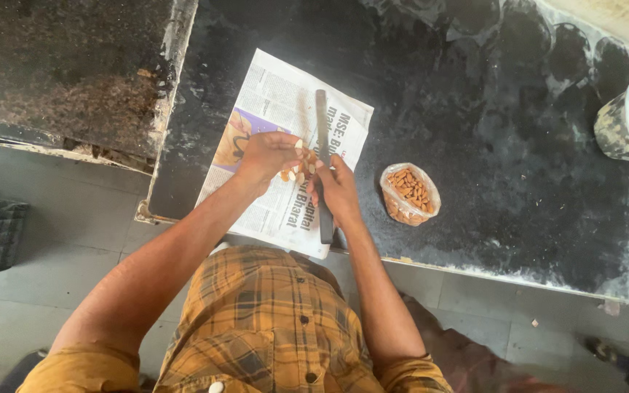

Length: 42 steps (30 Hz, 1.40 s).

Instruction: The person slices nuts by hand using a long blade, placing the sliced pieces onto a sheet of newspaper while occasionally taking whole nuts from a small plastic container.

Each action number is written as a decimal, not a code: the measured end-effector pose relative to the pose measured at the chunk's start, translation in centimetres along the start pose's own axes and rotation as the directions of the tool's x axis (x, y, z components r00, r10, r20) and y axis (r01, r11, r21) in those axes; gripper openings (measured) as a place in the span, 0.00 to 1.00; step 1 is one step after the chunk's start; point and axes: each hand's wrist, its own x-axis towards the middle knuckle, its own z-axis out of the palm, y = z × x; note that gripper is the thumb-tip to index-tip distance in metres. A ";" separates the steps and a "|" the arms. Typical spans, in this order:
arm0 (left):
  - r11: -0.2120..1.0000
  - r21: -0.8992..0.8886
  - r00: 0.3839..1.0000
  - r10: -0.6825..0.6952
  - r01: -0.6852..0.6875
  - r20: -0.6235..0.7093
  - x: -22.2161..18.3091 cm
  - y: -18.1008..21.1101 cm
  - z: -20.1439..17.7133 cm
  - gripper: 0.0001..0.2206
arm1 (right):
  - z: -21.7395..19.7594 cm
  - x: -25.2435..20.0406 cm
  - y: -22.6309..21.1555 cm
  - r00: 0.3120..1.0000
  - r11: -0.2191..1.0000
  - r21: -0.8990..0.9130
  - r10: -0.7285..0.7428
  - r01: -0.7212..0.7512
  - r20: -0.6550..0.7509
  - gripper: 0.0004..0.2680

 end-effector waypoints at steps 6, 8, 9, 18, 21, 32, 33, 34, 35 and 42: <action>0.973 0.211 0.992 0.111 -0.097 -0.058 -0.4 1.6 0.0 0.14 | -2.5 -1.4 -0.7 0.994 0.999 0.034 -0.001 0.005 -0.113 0.05; 0.948 0.287 0.983 0.165 -0.135 -0.084 -1.4 3.1 -0.1 0.14 | -3.9 -2.9 -1.3 0.982 0.998 0.067 0.017 -0.005 -0.189 0.05; 0.930 0.334 0.975 0.195 -0.150 -0.104 -2.1 3.9 -0.2 0.14 | -4.8 -3.8 -1.6 0.972 0.996 0.090 0.032 -0.012 -0.232 0.05; 0.802 0.415 0.884 0.468 -0.430 0.012 -3.4 6.7 4.1 0.10 | -13.7 -13.6 -1.9 0.832 0.943 0.251 -0.045 0.218 -0.553 0.07; 0.675 0.563 0.871 0.450 -0.477 0.199 -2.3 3.2 9.8 0.07 | -15.0 -14.3 -0.9 0.792 0.911 0.299 -0.047 0.283 -0.608 0.09; 0.254 0.770 0.810 0.233 -0.586 0.539 0.7 -4.2 21.3 0.06 | -15.4 -15.4 0.4 0.801 0.921 0.303 -0.018 0.247 -0.599 0.07; 0.237 0.787 0.821 0.212 -0.569 0.530 1.0 -4.4 21.7 0.05 | -15.5 -15.4 0.5 0.801 0.917 0.311 -0.015 0.249 -0.598 0.08; 0.220 0.804 0.832 0.192 -0.553 0.521 1.2 -4.7 22.0 0.06 | -15.7 -15.4 0.6 0.802 0.914 0.319 -0.012 0.252 -0.597 0.08; 0.207 0.821 0.846 0.170 -0.532 0.506 1.1 -5.2 22.2 0.07 | -15.8 -15.7 0.8 0.799 0.914 0.321 -0.007 0.249 -0.601 0.08; 0.328 0.708 0.775 0.366 -0.626 0.515 0.7 -5.9 22.1 0.03 | -16.7 -16.1 1.1 0.804 0.918 0.318 0.001 0.235 -0.595 0.08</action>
